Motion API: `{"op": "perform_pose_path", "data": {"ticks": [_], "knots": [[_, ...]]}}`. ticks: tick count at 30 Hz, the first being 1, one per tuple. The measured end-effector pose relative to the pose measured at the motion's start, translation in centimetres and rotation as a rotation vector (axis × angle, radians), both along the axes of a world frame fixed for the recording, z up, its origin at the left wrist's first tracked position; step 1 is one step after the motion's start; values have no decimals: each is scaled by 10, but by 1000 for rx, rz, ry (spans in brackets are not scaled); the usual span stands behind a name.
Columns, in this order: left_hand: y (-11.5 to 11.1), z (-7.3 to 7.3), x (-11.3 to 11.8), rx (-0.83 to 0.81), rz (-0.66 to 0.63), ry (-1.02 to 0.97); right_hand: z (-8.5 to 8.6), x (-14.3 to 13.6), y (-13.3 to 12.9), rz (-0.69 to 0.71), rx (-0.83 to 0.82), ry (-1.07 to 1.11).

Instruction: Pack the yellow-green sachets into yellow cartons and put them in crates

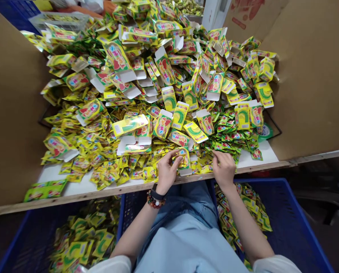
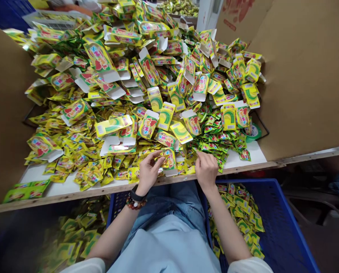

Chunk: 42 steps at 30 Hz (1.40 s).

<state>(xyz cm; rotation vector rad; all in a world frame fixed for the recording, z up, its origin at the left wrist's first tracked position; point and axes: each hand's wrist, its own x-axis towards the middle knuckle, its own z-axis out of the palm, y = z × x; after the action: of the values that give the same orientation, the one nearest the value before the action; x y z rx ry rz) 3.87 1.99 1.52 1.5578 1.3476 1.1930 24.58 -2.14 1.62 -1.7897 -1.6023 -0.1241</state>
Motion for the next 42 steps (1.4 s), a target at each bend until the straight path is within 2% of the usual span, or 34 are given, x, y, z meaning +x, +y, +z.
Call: {"op": "perform_pose_path", "data": {"ticks": [2, 3, 5, 7, 9, 11, 14, 16, 17, 19, 22, 24, 26, 29, 33, 35, 39, 41, 42], "knots": [[-3, 0, 7, -42, -7, -112, 4, -7, -7, -48, 143, 352], [-4, 0, 12, -50, -9, -168, 6, -13, -9, -41, 132, 514], [-7, 1, 22, -53, -7, -279, 10, -28, -12, 64, -32, 784], [-11, 2, 32, -58, 16, -379, 12, -43, -10, 231, -249, 965], [-13, 3, 36, -101, 50, -468, 16, -52, -8, 339, -352, 1034], [-13, 5, 34, -210, 65, -560, 19, -52, -5, 386, -342, 1010], [-11, 8, 24, -465, -46, -691, 24, -41, -4, 517, -339, 946], [-10, 10, 18, -561, -133, -724, 24, -34, -4, 581, -386, 978], [-10, 10, 17, -555, -138, -720, 24, -33, -4, 566, -405, 1018], [-10, 9, 19, -433, -56, -674, 23, -36, -4, 423, -386, 1134], [-17, 5, 30, -155, 125, -525, 20, -49, -3, 103, -161, 1330], [-26, 2, 39, -49, 141, -438, 18, -59, 0, -34, 22, 1403], [-37, 0, 48, -31, 83, -417, 14, -67, 3, -90, 129, 1383], [-50, -1, 57, -92, -46, -454, 6, -74, 8, -134, 138, 1244], [-44, 2, 55, -200, -241, -516, 4, -70, 7, -130, 115, 1090], [-35, 3, 49, -196, -246, -510, 9, -63, 2, -7, 34, 1070], [-20, 7, 35, -96, -183, -418, 26, -39, -10, 338, -258, 951], [-13, 10, 30, -89, -308, -320, 31, -24, -16, 409, -363, 882], [-8, 11, 29, -84, -398, -249, 31, -17, -19, 401, -383, 860]]}}
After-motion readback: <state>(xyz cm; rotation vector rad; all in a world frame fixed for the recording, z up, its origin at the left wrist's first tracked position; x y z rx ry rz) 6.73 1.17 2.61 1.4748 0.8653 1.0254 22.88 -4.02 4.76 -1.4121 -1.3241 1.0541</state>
